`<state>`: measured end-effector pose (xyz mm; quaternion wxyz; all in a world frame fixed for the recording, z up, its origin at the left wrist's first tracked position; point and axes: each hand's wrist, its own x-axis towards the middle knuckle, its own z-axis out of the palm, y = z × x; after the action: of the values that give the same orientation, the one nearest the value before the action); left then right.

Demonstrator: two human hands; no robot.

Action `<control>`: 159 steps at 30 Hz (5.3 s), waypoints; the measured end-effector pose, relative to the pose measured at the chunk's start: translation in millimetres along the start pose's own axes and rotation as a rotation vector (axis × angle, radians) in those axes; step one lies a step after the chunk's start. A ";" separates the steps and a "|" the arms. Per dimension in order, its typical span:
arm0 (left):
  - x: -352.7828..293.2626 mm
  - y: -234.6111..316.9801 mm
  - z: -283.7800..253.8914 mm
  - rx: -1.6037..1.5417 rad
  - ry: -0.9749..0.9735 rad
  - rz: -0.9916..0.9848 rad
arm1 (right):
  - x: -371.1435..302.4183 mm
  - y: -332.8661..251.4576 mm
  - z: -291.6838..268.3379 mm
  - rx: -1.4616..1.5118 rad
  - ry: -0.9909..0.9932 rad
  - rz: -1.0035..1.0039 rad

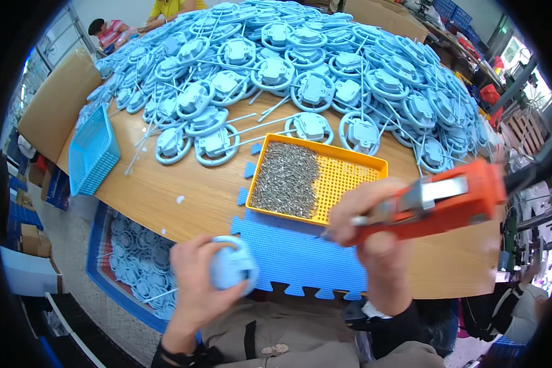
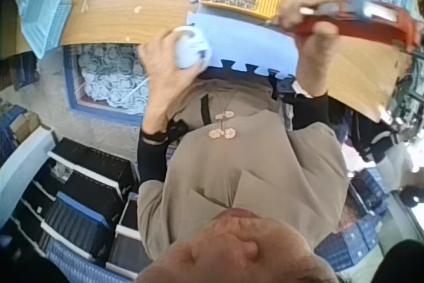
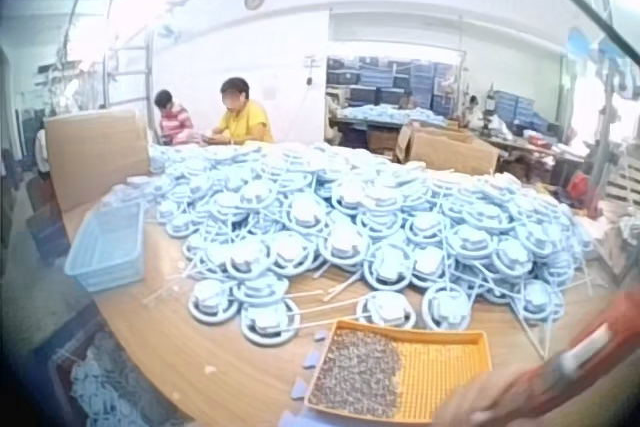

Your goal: Using an electric screwdriver to secure components on blue plastic toy assemblies.

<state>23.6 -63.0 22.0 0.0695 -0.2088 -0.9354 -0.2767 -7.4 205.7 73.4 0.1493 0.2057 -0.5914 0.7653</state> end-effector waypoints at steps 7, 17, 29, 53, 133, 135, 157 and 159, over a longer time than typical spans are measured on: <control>46.4 -65.0 -39.7 0.263 0.085 -0.017 | 11.7 9.6 -58.7 -0.043 0.276 -0.151; 251.2 -160.4 5.7 0.239 0.304 0.073 | 24.7 35.3 -88.0 -0.171 0.406 -0.070; 225.7 -122.8 3.7 0.195 0.234 0.100 | 28.5 48.7 -101.8 -0.121 0.499 -0.115; 33.1 45.2 46.1 -0.107 -0.258 0.167 | 21.5 -7.5 -44.5 0.066 0.346 -0.219; 274.7 -128.4 45.3 0.276 0.098 0.044 | 36.8 52.0 -100.3 -0.136 0.431 -0.070; 262.4 -127.9 40.7 0.284 0.036 0.045 | 36.3 54.9 -99.8 -0.101 0.459 -0.060; 90.4 25.6 -6.1 -0.033 -0.058 0.469 | 25.2 -2.6 -53.9 -0.075 0.345 -0.157; 64.1 30.8 26.8 -0.069 -0.102 0.414 | 16.6 -7.5 -27.4 -0.054 0.299 -0.113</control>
<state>-21.5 -2.4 30.3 0.0703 -0.4122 -0.8649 -0.2777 -22.1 233.9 82.0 0.2841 0.1185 -0.5703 0.7616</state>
